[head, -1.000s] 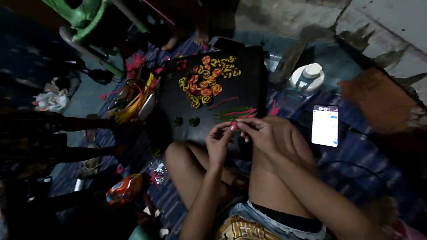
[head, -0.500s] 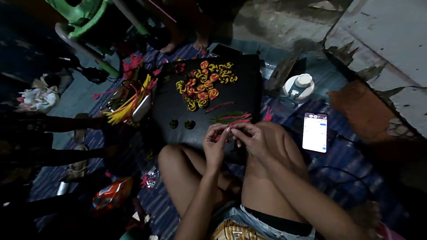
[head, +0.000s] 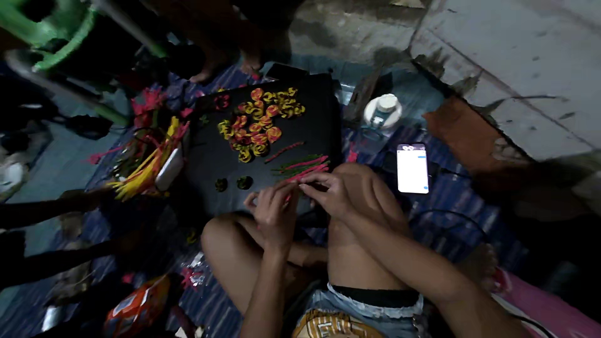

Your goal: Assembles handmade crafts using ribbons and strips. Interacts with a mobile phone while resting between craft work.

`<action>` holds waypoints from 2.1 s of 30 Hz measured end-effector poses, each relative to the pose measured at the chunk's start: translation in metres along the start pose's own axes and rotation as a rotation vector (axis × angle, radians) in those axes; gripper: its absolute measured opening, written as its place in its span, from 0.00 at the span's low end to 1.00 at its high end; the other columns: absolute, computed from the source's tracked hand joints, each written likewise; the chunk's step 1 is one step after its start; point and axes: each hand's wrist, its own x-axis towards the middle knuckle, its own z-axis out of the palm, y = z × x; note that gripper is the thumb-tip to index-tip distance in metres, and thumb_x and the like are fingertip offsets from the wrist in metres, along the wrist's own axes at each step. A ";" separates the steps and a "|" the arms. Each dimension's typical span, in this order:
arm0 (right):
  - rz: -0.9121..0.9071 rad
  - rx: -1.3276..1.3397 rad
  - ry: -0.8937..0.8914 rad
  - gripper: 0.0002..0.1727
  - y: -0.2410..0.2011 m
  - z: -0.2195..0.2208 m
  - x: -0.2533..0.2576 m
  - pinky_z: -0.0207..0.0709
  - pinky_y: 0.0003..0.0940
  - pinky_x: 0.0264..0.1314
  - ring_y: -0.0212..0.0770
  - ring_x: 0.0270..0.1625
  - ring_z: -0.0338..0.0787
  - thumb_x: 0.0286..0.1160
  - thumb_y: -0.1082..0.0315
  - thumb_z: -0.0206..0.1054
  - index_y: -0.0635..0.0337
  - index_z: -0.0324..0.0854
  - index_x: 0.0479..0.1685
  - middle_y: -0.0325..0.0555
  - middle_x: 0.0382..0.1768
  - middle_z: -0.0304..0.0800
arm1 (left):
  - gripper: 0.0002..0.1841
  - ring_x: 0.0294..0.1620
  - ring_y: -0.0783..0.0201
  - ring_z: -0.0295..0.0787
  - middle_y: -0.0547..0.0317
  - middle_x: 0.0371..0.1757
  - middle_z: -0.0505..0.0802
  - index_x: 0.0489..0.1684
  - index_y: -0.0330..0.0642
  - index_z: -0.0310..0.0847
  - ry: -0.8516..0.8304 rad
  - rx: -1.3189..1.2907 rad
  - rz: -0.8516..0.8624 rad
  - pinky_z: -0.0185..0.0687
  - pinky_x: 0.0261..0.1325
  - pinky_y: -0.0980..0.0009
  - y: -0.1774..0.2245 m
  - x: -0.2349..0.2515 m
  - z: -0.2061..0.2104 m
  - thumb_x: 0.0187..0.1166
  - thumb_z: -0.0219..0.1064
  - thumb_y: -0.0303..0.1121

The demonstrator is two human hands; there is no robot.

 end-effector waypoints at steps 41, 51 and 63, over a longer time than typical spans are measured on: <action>-0.040 -0.049 -0.144 0.08 0.008 -0.005 -0.001 0.81 0.13 0.32 0.17 0.31 0.85 0.73 0.78 0.66 0.73 0.87 0.45 0.40 0.42 0.91 | 0.07 0.55 0.74 0.88 0.60 0.51 0.92 0.43 0.31 0.90 -0.265 -0.846 -0.603 0.84 0.61 0.75 -0.005 0.004 -0.012 0.75 0.68 0.25; -0.260 -0.220 -0.089 0.08 0.018 -0.005 -0.004 0.83 0.14 0.43 0.21 0.43 0.89 0.68 0.80 0.70 0.73 0.91 0.43 0.49 0.47 0.93 | 0.12 0.41 0.76 0.89 0.63 0.46 0.93 0.55 0.31 0.84 -0.386 -0.939 -0.904 0.87 0.46 0.78 -0.010 0.004 -0.018 0.76 0.67 0.20; -0.198 -0.223 -0.046 0.08 0.013 0.006 -0.006 0.84 0.18 0.46 0.24 0.43 0.89 0.71 0.78 0.69 0.75 0.89 0.44 0.51 0.45 0.93 | 0.10 0.42 0.75 0.91 0.50 0.41 0.94 0.45 0.26 0.89 -0.197 -0.474 -0.277 0.86 0.51 0.80 -0.013 -0.012 -0.015 0.79 0.67 0.27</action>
